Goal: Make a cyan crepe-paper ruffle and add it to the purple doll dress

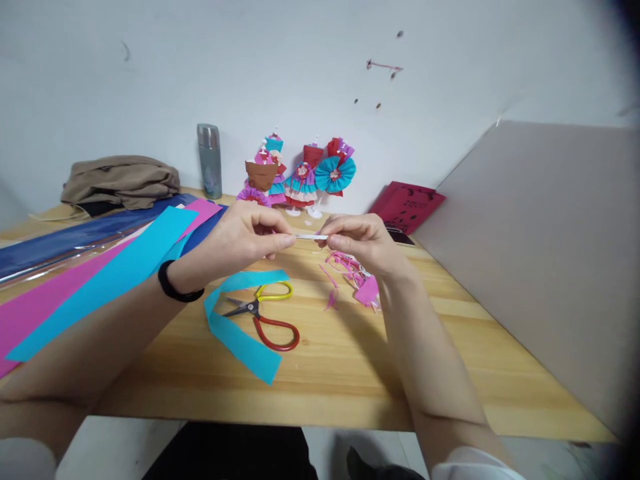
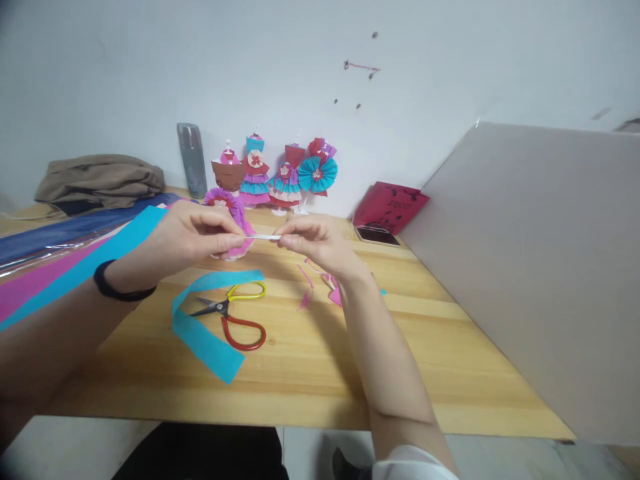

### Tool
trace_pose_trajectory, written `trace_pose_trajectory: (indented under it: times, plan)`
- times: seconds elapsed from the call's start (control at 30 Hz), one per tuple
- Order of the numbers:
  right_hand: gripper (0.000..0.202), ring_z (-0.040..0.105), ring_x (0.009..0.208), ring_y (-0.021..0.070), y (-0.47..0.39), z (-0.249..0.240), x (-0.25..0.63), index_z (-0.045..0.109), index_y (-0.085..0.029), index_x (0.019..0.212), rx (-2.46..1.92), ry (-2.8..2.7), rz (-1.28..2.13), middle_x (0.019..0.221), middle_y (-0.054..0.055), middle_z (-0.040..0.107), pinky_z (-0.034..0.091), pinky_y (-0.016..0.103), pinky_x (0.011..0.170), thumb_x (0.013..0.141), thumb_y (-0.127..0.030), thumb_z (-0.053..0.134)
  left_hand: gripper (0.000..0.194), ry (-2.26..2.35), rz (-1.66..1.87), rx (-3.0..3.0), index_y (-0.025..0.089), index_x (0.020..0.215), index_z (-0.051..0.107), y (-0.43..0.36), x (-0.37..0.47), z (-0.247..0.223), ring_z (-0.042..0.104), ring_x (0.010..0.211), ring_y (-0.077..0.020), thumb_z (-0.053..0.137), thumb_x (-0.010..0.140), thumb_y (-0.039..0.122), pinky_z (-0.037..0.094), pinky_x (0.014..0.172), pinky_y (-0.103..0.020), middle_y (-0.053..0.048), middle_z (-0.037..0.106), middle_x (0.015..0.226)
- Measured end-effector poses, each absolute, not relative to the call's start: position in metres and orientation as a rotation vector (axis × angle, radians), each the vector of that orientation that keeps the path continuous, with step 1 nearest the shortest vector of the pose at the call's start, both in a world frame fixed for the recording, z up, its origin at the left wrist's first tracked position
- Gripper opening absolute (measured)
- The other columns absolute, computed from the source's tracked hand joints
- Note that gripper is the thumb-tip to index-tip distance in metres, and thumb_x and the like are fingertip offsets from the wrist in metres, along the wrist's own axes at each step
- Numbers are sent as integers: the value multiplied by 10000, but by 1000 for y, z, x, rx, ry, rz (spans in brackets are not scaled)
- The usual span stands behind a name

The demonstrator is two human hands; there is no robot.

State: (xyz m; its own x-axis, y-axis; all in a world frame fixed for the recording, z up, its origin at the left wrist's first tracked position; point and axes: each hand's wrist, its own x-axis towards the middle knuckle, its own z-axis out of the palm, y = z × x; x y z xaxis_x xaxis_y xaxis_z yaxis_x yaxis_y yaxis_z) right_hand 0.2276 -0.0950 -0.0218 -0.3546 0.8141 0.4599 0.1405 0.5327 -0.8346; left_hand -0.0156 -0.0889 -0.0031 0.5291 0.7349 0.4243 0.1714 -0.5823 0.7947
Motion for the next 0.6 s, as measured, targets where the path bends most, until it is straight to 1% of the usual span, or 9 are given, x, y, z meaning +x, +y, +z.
trace_pose_trajectory:
  times: [0.17, 0.4, 0.53, 0.6]
  plan:
    - [162, 611, 685, 119, -97, -22, 226, 791, -237, 796, -758, -1825, 877, 728, 1, 698, 467, 263, 630, 770, -396, 807, 171, 744, 903, 1937, 131, 692, 696, -83, -15, -5, 558, 510, -92, 671, 808, 254, 441, 481, -186, -14, 631, 561]
    - [193, 600, 703, 127, -102, -22, 219, 787, -234, 810, -765, -1858, 825, 747, 10, 684, 474, 278, 668, 785, -425, 793, 228, 785, 818, 1919, 144, 618, 652, -76, -14, -9, 541, 452, -84, 692, 804, 269, 431, 439, -179, 4, 590, 501]
    - [251, 590, 674, 138, -104, -20, 217, 785, -227, 794, -750, -1875, 871, 717, 15, 673, 470, 290, 638, 763, -476, 795, 337, 768, 755, 1945, 159, 559, 613, -72, -17, -9, 551, 453, -101, 727, 793, 373, 431, 434, -207, -4, 597, 516]
    - [267, 592, 678, 149, -104, -20, 217, 782, -228, 784, -739, -1885, 888, 710, 23, 673, 468, 296, 622, 758, -494, 793, 339, 775, 739, 1975, 160, 564, 604, -72, -18, -9, 560, 465, -107, 750, 771, 386, 428, 440, -214, -10, 603, 530]
